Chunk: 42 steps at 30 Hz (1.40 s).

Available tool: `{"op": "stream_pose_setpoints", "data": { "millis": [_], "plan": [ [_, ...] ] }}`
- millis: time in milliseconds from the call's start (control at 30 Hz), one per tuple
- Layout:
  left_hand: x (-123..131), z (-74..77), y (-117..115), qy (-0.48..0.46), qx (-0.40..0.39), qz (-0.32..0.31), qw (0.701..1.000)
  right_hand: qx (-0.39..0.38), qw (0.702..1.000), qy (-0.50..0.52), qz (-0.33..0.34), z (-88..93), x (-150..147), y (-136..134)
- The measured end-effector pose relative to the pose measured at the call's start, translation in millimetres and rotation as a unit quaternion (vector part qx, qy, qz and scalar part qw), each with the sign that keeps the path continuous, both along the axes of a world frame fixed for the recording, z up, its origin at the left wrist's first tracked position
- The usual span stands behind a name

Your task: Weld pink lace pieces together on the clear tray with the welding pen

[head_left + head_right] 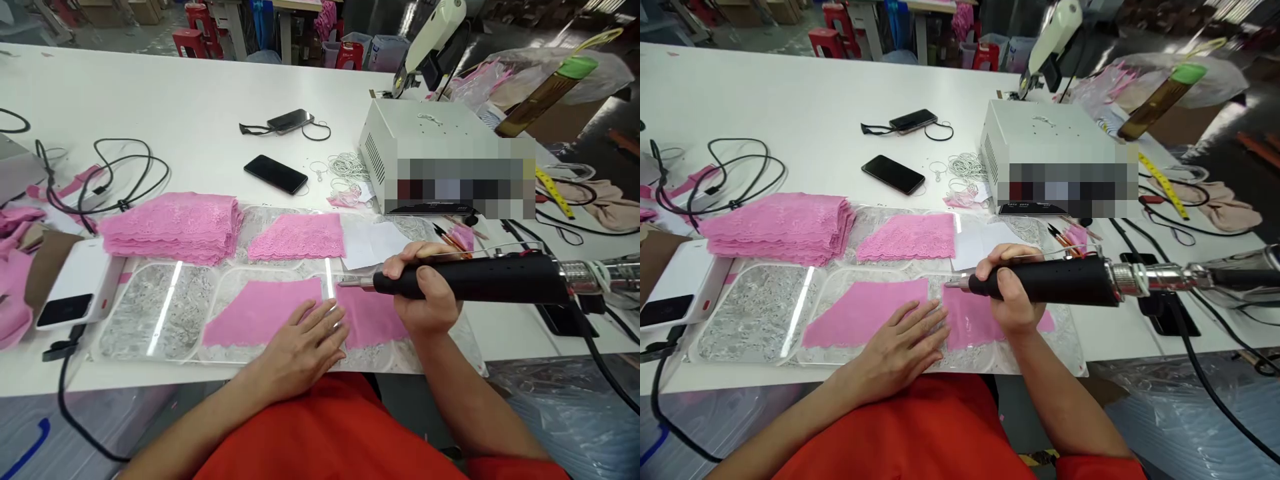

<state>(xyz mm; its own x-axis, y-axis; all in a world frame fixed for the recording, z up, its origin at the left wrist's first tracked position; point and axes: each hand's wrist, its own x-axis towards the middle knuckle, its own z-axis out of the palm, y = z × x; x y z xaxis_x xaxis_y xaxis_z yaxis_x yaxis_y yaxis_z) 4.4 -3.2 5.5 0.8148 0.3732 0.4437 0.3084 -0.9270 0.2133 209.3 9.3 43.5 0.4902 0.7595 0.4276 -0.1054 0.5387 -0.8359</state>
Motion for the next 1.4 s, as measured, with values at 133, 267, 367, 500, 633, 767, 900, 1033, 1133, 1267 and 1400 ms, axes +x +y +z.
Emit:
{"op": "stream_pose_setpoints", "data": {
  "millis": [133, 267, 367, 500, 633, 767, 900, 1033, 1133, 1267, 1400],
  "plan": [
    [2.0, -1.1, 0.1, 0.025, 0.000, 0.000, 1.000, -0.007, 1.000, -0.002, -0.001, -0.7, 0.4, 0.1],
    [6.9, -5.4, 1.0, 0.048, -0.005, -0.005, 0.999, -0.012, 1.000, 0.004, -0.015, 0.5, 1.5, -0.8],
    [11.0, -7.8, 1.1, 0.052, 0.003, -0.006, 0.999, -0.014, 1.000, 0.015, -0.016, 1.0, 1.9, -1.6],
    [15.2, -7.5, 0.0, 0.055, 0.002, -0.005, 0.998, -0.020, 0.999, 0.030, -0.009, 0.8, 1.4, -2.9],
    [17.9, -7.4, -0.3, 0.049, 0.008, -0.009, 0.999, -0.026, 0.999, 0.027, -0.020, 1.0, -0.1, -4.0],
    [19.9, -6.9, 0.2, 0.041, 0.005, -0.008, 0.999, -0.030, 0.999, 0.024, -0.028, 0.9, -1.1, -4.3],
    [20.8, -4.9, 0.3, 0.036, -0.002, -0.006, 0.999, -0.042, 0.998, 0.029, -0.031, 0.8, -0.7, -4.4],
    [20.7, -5.6, -0.2, 0.037, -0.001, -0.005, 0.999, -0.044, 0.998, 0.025, -0.037, 0.7, -1.1, -3.9],
    [20.9, -7.7, -0.6, 0.039, 0.000, -0.003, 0.999, -0.037, 0.999, 0.016, -0.033, 0.3, -1.9, -3.2],
    [21.6, -9.1, -0.7, 0.047, -0.010, -0.004, 0.999, -0.026, 0.999, 0.024, -0.025, -0.3, -1.6, -3.1],
    [21.9, -8.7, -0.4, 0.056, -0.018, -0.009, 0.998, -0.025, 0.999, 0.036, -0.016, -1.2, 0.3, -3.7]
  ]
}}
